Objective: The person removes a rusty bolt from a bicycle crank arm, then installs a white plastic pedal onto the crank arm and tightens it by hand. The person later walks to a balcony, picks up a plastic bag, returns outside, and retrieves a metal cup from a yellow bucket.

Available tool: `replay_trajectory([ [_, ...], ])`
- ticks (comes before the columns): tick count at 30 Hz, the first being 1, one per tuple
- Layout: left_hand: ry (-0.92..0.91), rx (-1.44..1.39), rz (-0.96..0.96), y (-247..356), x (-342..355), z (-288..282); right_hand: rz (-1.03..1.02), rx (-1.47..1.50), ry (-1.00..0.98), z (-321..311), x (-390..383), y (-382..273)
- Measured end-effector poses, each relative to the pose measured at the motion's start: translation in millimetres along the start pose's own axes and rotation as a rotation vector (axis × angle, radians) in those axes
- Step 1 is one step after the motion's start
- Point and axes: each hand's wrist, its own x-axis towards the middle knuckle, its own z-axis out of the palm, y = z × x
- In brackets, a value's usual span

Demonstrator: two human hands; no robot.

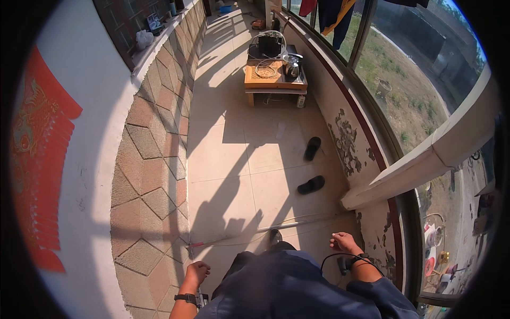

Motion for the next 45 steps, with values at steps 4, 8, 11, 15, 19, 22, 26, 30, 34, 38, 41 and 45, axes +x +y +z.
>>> replay_trajectory([
  [4, -0.007, -0.051, -0.096, 41, 42, -4, -0.091, -0.155, -0.073, 66, 65, -142],
  [8, -0.023, -0.001, -0.139, 98, 111, -24, -0.211, -0.241, -0.152, 142, 141, -254],
  [11, -0.085, 0.013, -0.028, 145, 197, -44, -0.228, -0.272, -0.181, 180, 202, -310],
  [15, -0.045, -0.206, -0.052, 271, 298, -84, -0.118, -0.411, -0.103, 212, 252, -385],
  [19, -0.015, -0.203, 0.112, 390, 369, -148, -0.064, -0.37, -0.081, 265, 275, -483],
  [22, 0.088, -0.157, 0.113, 442, 430, -180, -0.108, -0.336, -0.071, 312, 290, -564],
  [26, 0.158, -0.237, 0.081, 506, 498, -210, -0.182, -0.492, -0.19, 372, 358, -672],
  [30, 0.237, -0.282, -0.027, 553, 551, -209, -0.125, -0.407, -0.179, 431, 449, -773],
  [34, 0.255, -0.313, 0.022, 643, 601, -211, -0.196, -0.389, -0.293, 481, 549, -895],
  [38, 0.248, -0.304, -0.118, 731, 622, -235, -0.211, -0.551, -0.318, 573, 568, -1030],
  [41, 0.195, -0.406, -0.123, 743, 672, -249, -0.218, -0.507, -0.383, 647, 588, -1110],
  [45, 0.091, -0.397, -0.122, 814, 763, -293, -0.304, -0.494, -0.389, 708, 628, -1180],
])
